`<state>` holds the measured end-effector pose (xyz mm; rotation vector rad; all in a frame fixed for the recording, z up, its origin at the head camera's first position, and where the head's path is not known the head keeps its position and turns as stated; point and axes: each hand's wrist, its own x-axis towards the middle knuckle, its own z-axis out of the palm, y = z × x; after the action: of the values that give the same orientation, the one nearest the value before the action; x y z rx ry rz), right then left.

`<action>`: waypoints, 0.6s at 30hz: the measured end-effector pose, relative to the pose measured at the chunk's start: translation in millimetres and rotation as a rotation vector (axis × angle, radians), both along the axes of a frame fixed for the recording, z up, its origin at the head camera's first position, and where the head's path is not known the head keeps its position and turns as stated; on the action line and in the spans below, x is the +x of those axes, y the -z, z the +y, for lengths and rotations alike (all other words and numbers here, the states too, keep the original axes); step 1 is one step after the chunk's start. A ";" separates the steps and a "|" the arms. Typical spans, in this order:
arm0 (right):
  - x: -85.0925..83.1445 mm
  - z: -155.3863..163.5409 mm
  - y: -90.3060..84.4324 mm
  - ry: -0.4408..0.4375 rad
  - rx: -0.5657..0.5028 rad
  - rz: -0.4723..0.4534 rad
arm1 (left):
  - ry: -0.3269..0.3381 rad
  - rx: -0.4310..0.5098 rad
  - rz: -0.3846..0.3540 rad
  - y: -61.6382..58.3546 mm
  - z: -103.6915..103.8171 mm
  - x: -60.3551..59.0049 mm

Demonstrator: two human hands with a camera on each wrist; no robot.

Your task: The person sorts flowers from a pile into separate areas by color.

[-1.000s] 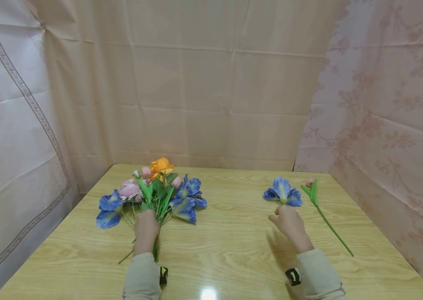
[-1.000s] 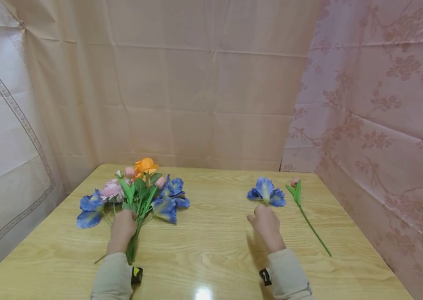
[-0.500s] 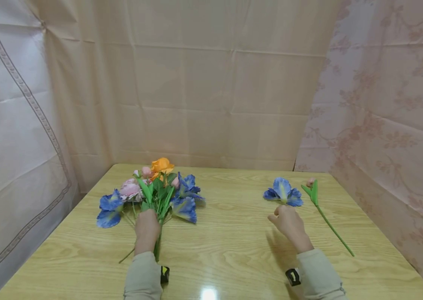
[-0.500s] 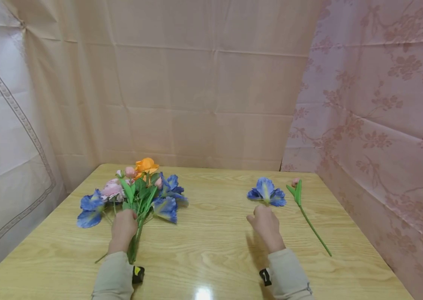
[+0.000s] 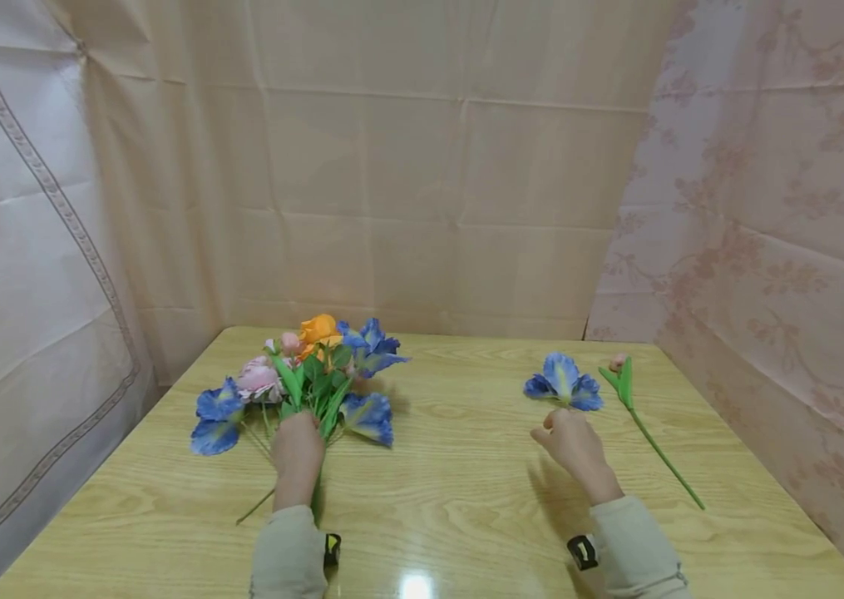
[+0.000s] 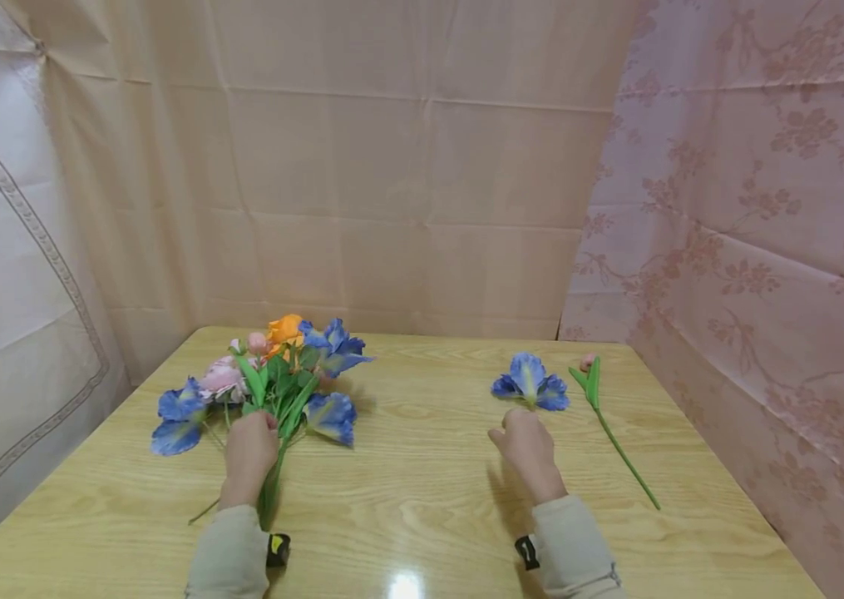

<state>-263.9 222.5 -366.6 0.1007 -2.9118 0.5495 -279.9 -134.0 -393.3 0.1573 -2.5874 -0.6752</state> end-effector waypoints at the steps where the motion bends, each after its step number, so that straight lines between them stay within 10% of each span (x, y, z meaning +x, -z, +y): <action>1: 0.1 -0.4 0.1 -0.002 -0.003 0.002 | 0.000 0.007 -0.003 -2.3 1.3 0.6; 18: 2.1 -8.2 1.0 -0.060 -0.103 0.064 | 0.166 0.155 0.095 -6.8 38.5 7.5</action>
<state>-261.7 214.3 -367.6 0.1893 -2.8206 0.6911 -272.4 -95.5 -386.5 -0.0404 -2.4747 -0.9212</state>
